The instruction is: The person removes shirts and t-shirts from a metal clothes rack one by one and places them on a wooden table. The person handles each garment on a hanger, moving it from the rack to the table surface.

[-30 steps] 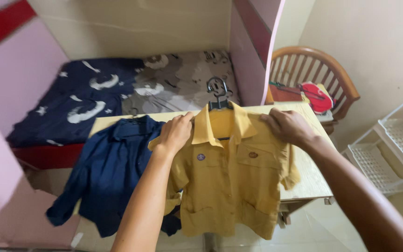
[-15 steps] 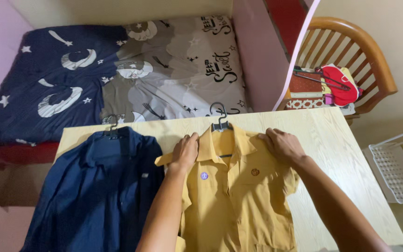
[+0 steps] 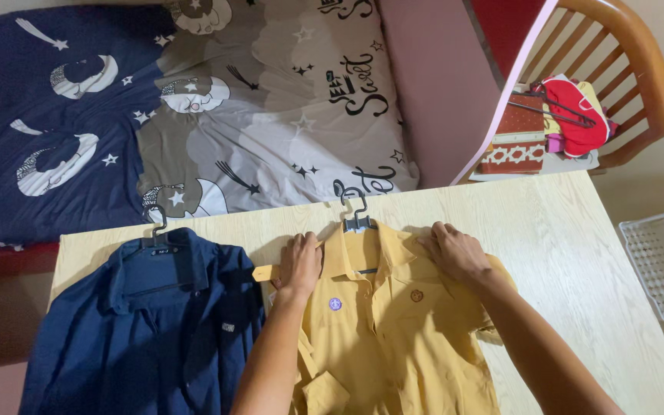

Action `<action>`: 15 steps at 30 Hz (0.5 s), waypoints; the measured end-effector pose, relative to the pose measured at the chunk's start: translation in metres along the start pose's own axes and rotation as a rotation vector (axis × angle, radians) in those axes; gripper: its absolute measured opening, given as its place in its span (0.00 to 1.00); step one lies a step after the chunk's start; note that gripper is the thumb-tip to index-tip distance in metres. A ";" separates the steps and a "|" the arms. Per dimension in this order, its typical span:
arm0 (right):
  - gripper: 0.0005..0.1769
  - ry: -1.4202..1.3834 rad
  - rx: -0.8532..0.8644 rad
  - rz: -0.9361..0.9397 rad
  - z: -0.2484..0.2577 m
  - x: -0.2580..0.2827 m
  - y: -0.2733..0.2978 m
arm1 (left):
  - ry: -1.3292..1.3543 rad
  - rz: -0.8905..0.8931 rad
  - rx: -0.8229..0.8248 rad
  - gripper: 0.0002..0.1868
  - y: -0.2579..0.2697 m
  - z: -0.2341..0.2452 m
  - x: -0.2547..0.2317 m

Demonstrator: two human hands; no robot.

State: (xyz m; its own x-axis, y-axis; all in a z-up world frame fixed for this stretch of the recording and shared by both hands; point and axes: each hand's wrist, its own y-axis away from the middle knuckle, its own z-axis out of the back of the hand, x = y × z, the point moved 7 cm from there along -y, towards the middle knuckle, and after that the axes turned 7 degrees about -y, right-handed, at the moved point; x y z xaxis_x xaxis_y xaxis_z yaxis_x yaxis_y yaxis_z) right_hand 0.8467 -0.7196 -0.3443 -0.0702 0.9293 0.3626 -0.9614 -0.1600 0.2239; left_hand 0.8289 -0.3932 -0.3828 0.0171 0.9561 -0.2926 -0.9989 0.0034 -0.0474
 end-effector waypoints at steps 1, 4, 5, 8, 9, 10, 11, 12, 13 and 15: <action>0.26 0.012 -0.021 0.030 0.002 0.003 -0.002 | -0.040 -0.010 -0.049 0.09 -0.002 0.005 -0.001; 0.24 0.045 -0.075 0.046 0.000 0.000 0.006 | -0.124 -0.005 -0.072 0.10 0.000 0.005 -0.012; 0.24 0.059 -0.089 0.020 -0.001 -0.001 0.010 | -0.129 0.032 -0.010 0.12 0.004 0.000 -0.013; 0.37 0.271 -0.106 0.033 -0.010 0.017 0.019 | -0.317 0.020 -0.047 0.26 0.017 0.007 -0.027; 0.45 0.371 -0.110 0.051 -0.013 0.024 0.021 | -0.409 -0.007 -0.098 0.33 0.022 0.011 -0.034; 0.46 0.400 -0.047 0.044 -0.022 0.028 0.025 | -0.337 0.002 -0.110 0.33 0.029 0.010 -0.040; 0.48 0.429 0.016 0.036 -0.036 0.035 0.030 | -0.265 0.011 -0.123 0.33 0.035 0.008 -0.046; 0.50 0.460 0.083 0.029 -0.049 0.038 0.036 | -0.191 0.021 -0.131 0.34 0.043 0.004 -0.053; 0.47 0.367 -0.031 0.095 -0.050 0.048 0.041 | -0.148 -0.003 -0.139 0.36 0.051 0.000 -0.064; 0.43 0.170 -0.258 0.225 -0.056 0.072 0.056 | -0.070 -0.051 -0.152 0.39 0.067 -0.003 -0.082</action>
